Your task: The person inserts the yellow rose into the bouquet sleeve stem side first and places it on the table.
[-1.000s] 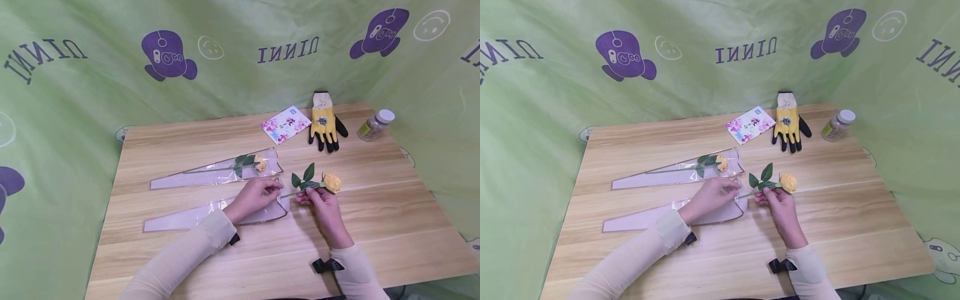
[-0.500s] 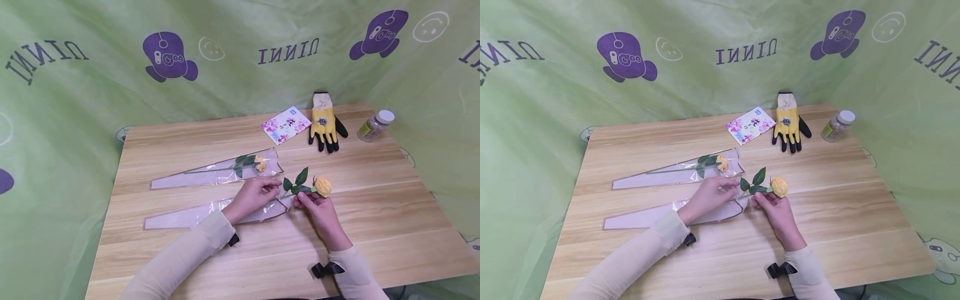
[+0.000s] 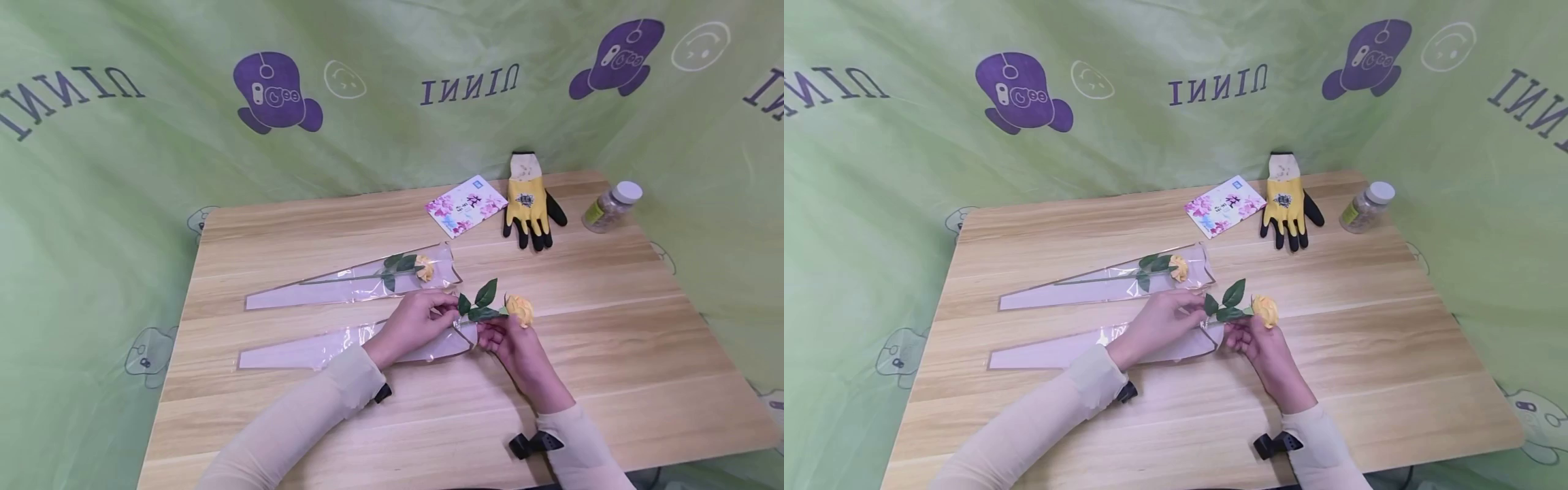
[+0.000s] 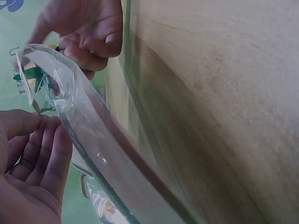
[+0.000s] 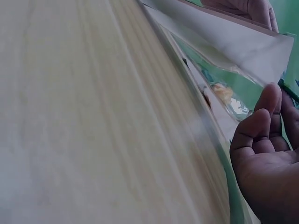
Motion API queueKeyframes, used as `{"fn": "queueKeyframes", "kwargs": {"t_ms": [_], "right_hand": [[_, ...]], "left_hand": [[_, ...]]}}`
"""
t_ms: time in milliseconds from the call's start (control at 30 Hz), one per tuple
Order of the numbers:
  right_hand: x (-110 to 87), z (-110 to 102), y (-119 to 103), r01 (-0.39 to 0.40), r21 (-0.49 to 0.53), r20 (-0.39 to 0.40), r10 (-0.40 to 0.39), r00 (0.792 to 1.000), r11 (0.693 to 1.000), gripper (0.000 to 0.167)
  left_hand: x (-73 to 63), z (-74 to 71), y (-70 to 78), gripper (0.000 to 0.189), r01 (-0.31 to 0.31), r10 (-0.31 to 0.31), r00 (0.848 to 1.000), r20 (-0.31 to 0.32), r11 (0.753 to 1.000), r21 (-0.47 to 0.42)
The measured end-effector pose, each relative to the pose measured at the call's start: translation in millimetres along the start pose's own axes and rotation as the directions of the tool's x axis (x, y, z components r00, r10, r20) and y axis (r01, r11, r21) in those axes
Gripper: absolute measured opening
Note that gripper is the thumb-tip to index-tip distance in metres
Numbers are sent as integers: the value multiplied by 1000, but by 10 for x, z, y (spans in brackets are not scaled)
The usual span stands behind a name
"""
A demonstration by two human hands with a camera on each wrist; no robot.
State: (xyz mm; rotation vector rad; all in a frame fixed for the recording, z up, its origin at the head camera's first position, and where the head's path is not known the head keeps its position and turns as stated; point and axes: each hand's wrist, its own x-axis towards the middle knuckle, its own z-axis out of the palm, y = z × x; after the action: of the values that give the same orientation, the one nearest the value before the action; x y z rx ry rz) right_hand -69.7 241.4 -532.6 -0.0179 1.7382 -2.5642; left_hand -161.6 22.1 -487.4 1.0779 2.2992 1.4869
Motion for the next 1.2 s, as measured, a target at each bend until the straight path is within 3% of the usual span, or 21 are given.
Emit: {"fn": "queueKeyframes", "kwargs": {"t_ms": [100, 233, 367, 533, 867, 1200], "right_hand": [[-12, -65, -11, 13, 118, 122, -27, 992, 993, 83], [-16, -119, -30, 20, 191, 181, -55, 982, 981, 93], [-7, -133, -56, 40, 201, 185, -78, 980, 979, 73], [5, -126, -109, 41, 131, 159, -62, 985, 991, 49], [-33, -140, -236, -39, -5, -10, 38, 999, 999, 30], [40, -15, -197, -26, -128, -56, 19, 998, 991, 11]], "left_hand": [[-11, -2, -13, 23, 3, -3, 1000, -6, 1000, 11], [-21, -7, -18, 23, -1, 1, 1000, -18, 1000, 5], [-23, -11, -10, 25, -7, 7, 1000, -22, 1000, 4], [-21, -16, 14, 25, -42, 43, 999, -30, 999, 33], [-15, -4, 47, 23, -100, 102, 994, -33, 993, 59], [-15, 35, 79, 24, -166, 169, 986, -10, 976, 138]]}}
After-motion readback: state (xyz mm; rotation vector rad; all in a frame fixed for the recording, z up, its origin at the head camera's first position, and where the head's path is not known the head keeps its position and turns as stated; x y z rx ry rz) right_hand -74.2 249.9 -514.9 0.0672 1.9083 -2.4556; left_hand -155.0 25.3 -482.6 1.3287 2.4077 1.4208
